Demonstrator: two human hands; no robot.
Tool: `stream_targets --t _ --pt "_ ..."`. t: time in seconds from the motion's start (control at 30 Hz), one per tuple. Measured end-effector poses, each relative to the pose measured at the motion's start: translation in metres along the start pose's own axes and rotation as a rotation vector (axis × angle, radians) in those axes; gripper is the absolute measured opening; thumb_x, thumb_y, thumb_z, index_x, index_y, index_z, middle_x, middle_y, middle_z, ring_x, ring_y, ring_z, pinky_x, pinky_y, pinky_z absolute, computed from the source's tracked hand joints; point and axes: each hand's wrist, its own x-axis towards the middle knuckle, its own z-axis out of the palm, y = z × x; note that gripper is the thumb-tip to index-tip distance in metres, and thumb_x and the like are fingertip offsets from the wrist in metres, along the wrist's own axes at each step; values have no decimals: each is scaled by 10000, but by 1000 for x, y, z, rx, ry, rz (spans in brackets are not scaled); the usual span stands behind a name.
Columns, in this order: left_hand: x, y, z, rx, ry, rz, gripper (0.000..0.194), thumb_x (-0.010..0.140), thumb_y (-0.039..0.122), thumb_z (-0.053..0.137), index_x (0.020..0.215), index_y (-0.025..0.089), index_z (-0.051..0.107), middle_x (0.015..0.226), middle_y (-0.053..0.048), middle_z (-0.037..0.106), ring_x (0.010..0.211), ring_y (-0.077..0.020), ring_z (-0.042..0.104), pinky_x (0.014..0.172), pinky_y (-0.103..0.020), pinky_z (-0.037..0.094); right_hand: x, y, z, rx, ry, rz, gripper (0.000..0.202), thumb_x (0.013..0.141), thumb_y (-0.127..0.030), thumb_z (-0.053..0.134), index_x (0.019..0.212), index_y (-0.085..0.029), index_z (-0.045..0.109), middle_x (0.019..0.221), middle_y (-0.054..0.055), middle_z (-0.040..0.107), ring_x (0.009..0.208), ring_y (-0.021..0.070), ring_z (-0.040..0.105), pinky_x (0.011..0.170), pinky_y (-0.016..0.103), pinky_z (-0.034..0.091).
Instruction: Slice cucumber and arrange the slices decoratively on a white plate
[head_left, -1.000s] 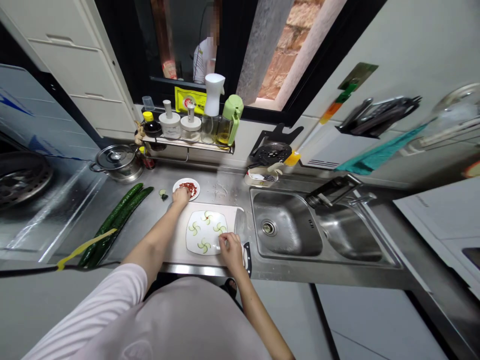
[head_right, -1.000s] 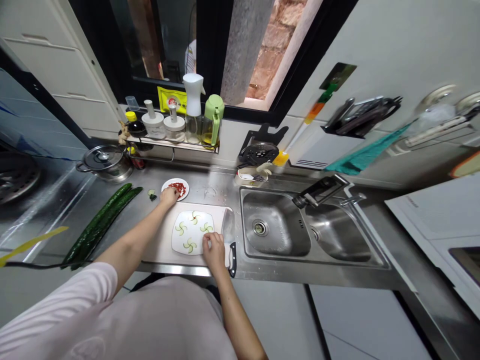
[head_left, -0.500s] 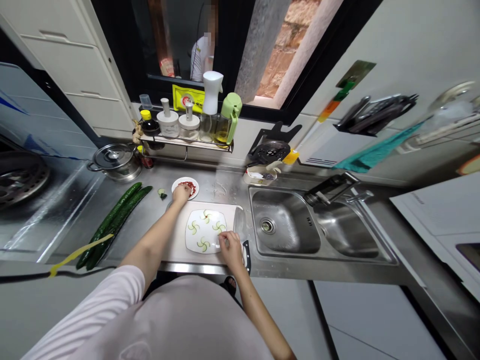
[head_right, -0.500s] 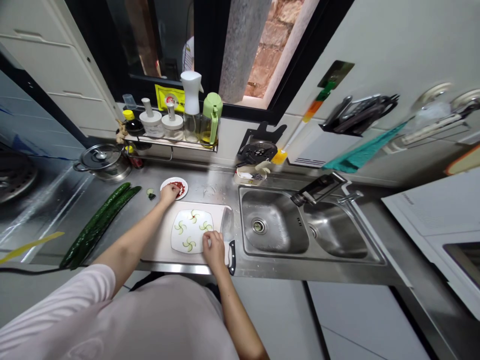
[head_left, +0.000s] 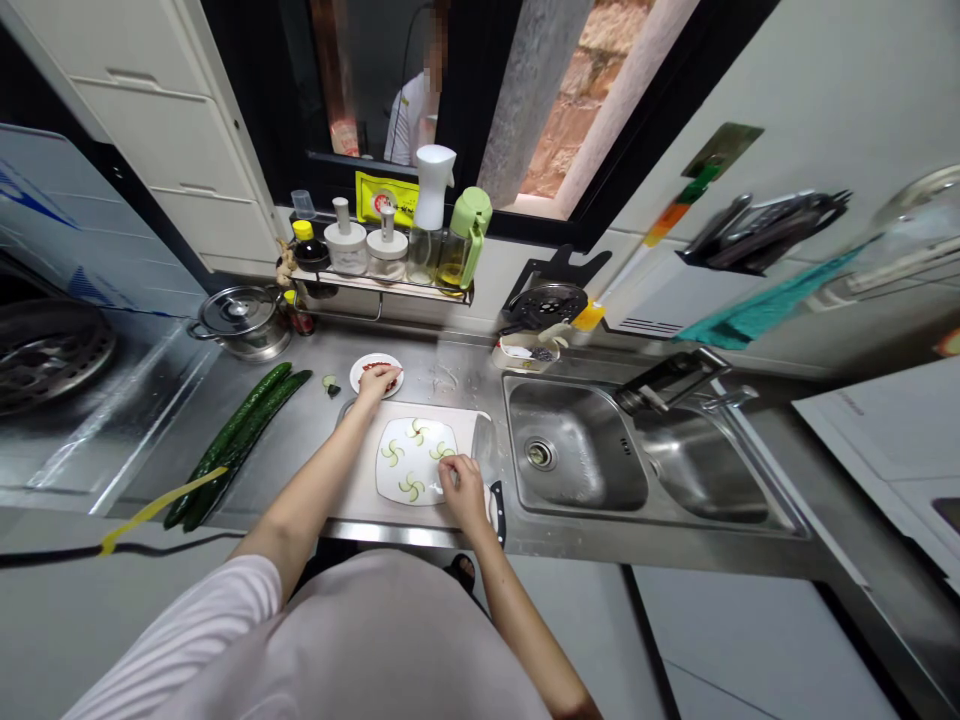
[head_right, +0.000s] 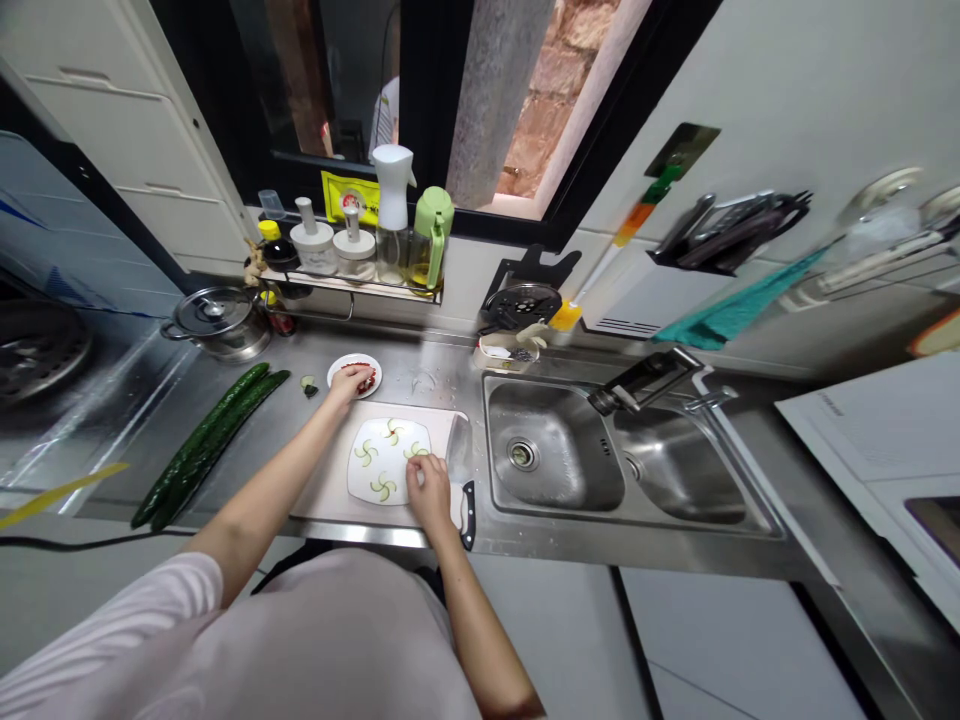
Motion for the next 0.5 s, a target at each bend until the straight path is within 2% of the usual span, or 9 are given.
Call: stream_targets --t 0.2,0.5 --pt "-30 13 4 -58 -60 -10 374 569 418 740 818 140 712 668 -12 629 575 -86 498 538 -207 379 42 -11 -2 2 60 -48 173 883 -236 459 808 -206 613 809 46 610 818 203 519 772 322 393" --pt "-69 27 7 -7 -70 21 327 612 397 720 831 154 721 827 -49 696 667 -119 548 556 -212 377 106 -35 6 -22 105 -141 160 892 -252 484 899 -205 637 908 58 601 913 213 500 853 337 396"
